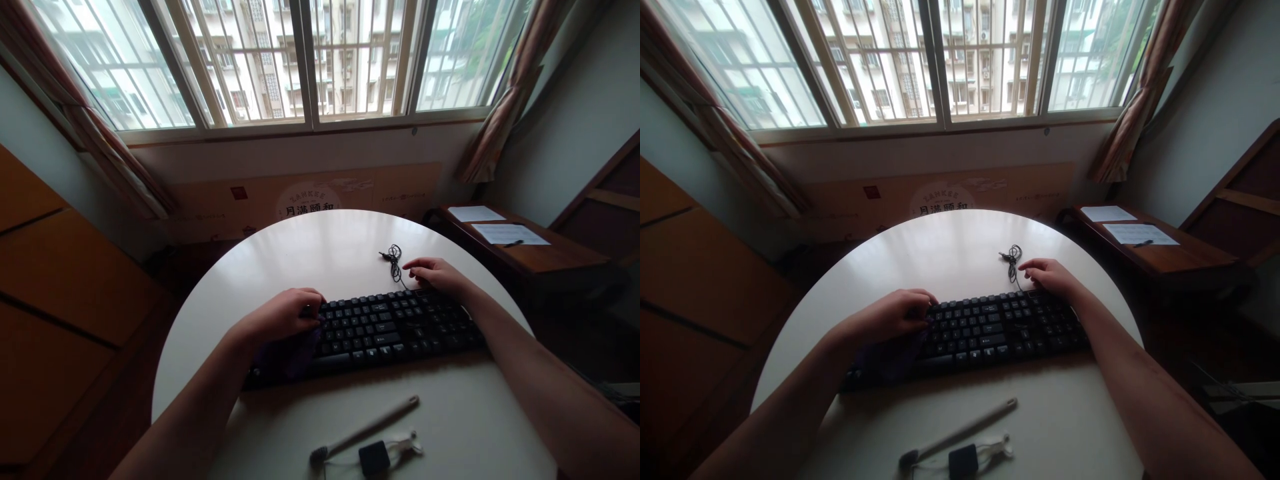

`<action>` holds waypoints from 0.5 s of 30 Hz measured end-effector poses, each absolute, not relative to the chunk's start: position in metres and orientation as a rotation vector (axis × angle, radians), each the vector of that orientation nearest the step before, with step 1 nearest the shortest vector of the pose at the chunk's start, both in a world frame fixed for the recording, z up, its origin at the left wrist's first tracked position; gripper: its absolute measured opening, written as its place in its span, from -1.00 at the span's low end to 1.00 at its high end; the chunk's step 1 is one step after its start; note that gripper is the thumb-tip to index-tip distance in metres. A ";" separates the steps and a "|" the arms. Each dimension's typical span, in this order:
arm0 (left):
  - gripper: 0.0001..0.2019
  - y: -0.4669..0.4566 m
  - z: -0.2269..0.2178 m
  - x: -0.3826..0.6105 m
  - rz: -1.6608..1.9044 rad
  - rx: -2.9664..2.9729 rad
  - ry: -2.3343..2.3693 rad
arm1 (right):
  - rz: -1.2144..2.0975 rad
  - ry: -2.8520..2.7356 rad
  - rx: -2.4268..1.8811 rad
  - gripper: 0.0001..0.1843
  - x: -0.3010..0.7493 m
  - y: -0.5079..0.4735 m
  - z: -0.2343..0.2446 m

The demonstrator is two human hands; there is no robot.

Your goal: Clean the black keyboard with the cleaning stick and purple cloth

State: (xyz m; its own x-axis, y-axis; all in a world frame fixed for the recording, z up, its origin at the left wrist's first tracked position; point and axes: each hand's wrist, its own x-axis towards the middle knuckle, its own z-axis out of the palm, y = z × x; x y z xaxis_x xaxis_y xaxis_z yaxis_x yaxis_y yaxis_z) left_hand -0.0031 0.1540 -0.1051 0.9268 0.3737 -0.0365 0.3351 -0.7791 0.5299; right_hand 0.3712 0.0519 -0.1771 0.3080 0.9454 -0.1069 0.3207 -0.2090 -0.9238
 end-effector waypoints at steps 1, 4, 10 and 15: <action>-0.95 0.155 -0.106 -0.003 0.092 2.522 0.502 | 0.909 -1.156 -1.714 -0.65 0.371 0.052 -0.177; -0.88 0.155 -0.107 -0.002 0.109 2.466 0.466 | 0.911 -1.170 -1.715 -0.65 0.370 0.052 -0.176; -0.90 0.146 -0.109 0.006 0.142 2.571 0.458 | 0.925 -1.146 -1.698 -0.68 0.368 0.051 -0.172; -0.94 0.142 -0.111 0.010 0.145 2.674 0.543 | 0.906 -1.155 -1.686 -0.69 0.369 0.052 -0.173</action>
